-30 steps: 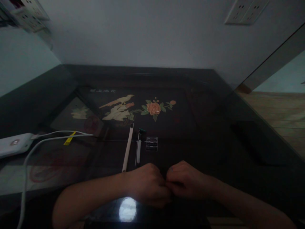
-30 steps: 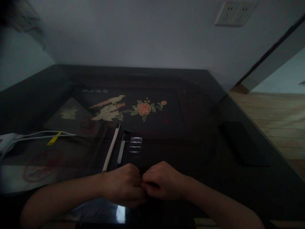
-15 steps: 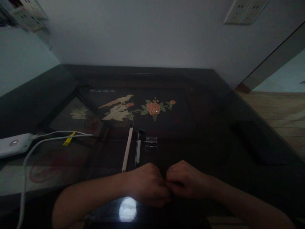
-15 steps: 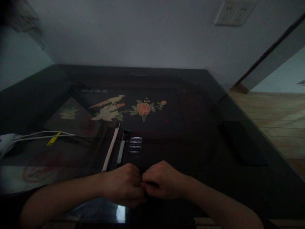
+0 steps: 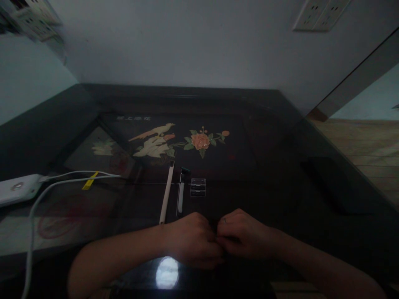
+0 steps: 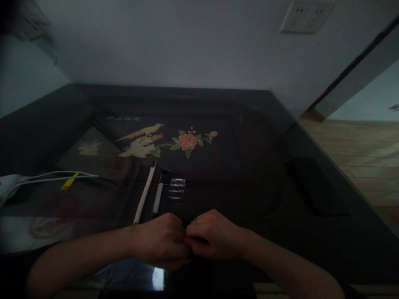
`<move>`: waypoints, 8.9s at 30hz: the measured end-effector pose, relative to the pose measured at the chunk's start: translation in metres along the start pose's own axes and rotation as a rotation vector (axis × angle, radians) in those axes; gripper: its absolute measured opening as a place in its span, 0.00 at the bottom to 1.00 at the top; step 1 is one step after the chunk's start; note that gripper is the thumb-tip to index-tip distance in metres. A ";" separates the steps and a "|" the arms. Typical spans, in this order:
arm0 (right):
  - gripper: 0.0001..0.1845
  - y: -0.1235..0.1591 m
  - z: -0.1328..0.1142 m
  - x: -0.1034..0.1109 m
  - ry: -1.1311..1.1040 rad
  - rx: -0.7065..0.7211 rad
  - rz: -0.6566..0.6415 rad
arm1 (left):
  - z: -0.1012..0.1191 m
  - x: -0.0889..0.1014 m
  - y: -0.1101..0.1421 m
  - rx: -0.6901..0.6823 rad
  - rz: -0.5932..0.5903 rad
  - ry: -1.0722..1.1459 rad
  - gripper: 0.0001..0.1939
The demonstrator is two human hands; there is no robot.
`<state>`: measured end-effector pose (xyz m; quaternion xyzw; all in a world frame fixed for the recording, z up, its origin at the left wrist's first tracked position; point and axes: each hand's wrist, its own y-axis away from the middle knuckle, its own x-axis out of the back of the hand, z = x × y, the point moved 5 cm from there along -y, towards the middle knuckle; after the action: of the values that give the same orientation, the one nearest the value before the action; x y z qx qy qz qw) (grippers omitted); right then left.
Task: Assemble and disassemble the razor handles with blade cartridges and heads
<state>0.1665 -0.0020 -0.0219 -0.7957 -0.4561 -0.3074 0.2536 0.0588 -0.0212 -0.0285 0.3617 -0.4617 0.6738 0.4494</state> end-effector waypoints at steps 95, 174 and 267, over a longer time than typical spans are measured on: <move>0.16 -0.005 0.013 0.019 0.027 0.000 0.286 | 0.006 0.024 -0.002 -0.011 0.277 -0.077 0.18; 0.14 -0.015 -0.003 0.020 -0.718 -0.483 0.578 | -0.044 0.050 0.028 0.963 0.565 0.980 0.17; 0.20 -0.015 -0.002 0.015 -1.145 -0.268 0.279 | -0.024 0.083 0.023 0.578 0.558 0.647 0.23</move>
<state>0.1588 0.0122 -0.0078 -0.9120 -0.3689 0.1510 -0.0966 0.0077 0.0198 0.0317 0.1073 -0.1728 0.9455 0.2542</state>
